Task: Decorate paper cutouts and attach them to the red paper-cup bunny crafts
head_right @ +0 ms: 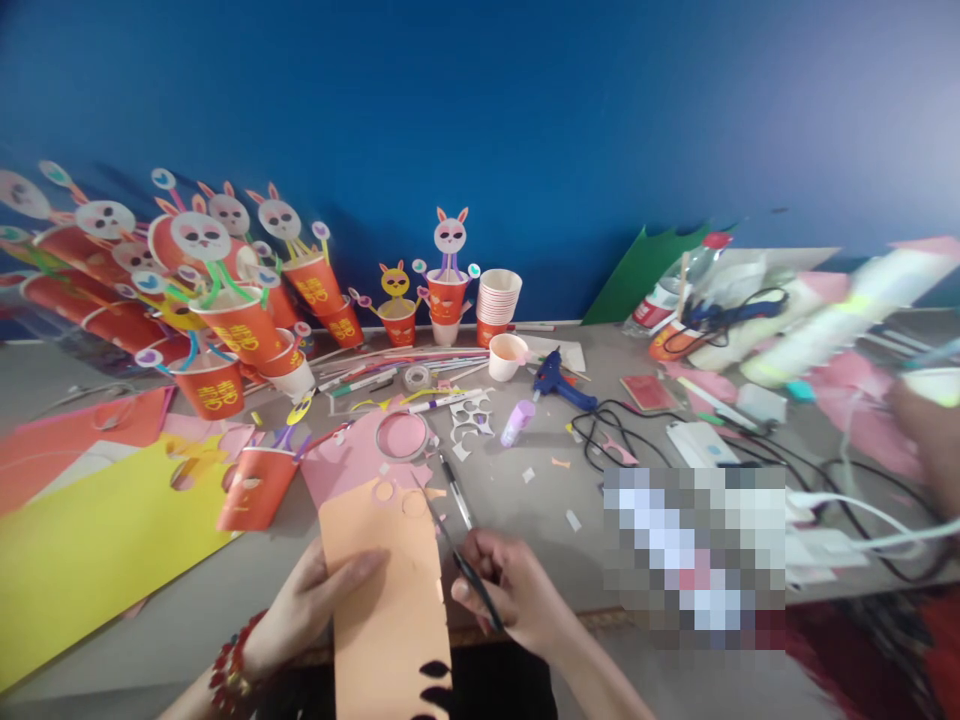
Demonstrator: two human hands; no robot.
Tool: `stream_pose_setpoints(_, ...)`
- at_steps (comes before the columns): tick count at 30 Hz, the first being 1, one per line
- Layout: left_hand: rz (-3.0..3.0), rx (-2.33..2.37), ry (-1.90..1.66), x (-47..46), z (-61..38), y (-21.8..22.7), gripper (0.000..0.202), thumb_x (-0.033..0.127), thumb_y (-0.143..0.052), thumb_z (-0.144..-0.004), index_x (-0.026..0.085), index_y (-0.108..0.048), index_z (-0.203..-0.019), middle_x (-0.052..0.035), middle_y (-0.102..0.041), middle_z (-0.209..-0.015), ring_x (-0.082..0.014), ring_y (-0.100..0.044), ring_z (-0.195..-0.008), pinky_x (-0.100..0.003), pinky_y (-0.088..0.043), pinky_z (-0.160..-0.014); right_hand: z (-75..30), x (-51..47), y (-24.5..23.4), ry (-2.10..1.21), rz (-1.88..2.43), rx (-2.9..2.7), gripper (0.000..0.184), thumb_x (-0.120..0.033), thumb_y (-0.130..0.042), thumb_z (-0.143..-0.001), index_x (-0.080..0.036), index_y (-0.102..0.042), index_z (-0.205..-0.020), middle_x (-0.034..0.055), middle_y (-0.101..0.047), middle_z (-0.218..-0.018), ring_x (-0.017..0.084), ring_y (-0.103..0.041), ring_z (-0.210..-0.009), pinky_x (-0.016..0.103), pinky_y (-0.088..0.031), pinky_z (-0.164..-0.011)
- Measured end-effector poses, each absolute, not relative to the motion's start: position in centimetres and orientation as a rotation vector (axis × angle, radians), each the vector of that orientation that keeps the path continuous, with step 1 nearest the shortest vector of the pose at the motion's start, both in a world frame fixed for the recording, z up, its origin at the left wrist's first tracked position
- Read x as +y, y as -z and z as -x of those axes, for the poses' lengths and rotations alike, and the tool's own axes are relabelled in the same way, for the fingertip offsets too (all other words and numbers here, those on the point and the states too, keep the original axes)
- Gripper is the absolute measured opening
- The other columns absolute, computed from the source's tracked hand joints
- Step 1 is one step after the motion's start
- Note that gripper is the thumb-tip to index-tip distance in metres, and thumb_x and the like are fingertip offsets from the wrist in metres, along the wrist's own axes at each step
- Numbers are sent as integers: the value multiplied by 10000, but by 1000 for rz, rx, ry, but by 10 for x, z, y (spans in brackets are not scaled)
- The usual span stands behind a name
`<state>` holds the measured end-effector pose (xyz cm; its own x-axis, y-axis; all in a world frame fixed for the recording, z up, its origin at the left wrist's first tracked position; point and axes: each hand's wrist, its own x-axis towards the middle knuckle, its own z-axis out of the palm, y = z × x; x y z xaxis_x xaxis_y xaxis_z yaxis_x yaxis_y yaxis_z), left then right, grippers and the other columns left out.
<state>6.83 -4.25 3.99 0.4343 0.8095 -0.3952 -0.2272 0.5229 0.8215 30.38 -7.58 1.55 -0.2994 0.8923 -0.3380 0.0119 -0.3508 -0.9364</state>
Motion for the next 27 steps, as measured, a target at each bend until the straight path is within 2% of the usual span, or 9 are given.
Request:
stream_pose_setpoints(9, -853, 777, -671, -38, -63, -39, 291, 366, -695, -882, 156, -739, -1078, -117, -779, -999, -244, -758, -833, -263, -609, -719, -309, -76, -18, -1719, 1250, -1231, 612, -746, -702, -682, -223, -386, -687, -102, -383, -482, 49, -360, -378, 170, -224, -362)
stream_pose_setpoints(19, -918, 778, -638, -34, -59, -40, 324, 389, -681, -889, 131, -734, -1079, -129, -774, -983, -231, -749, -814, -255, -604, -701, -309, -76, -25, -1728, 1225, -1248, 614, -756, -686, -694, -228, -372, -679, -108, -338, -462, 48, -338, -371, 187, -212, -364)
stream_pose_setpoints(27, -897, 770, -616, -32, -57, -43, 300, 361, -702, -882, 138, -723, -1081, -125, -773, -1003, -231, -755, -821, -251, -605, -703, -310, -75, -28, -1746, 1253, -1216, 639, -771, -685, -670, -228, -348, -667, -104, -389, -477, 32, -310, -367, 177, -212, -361)
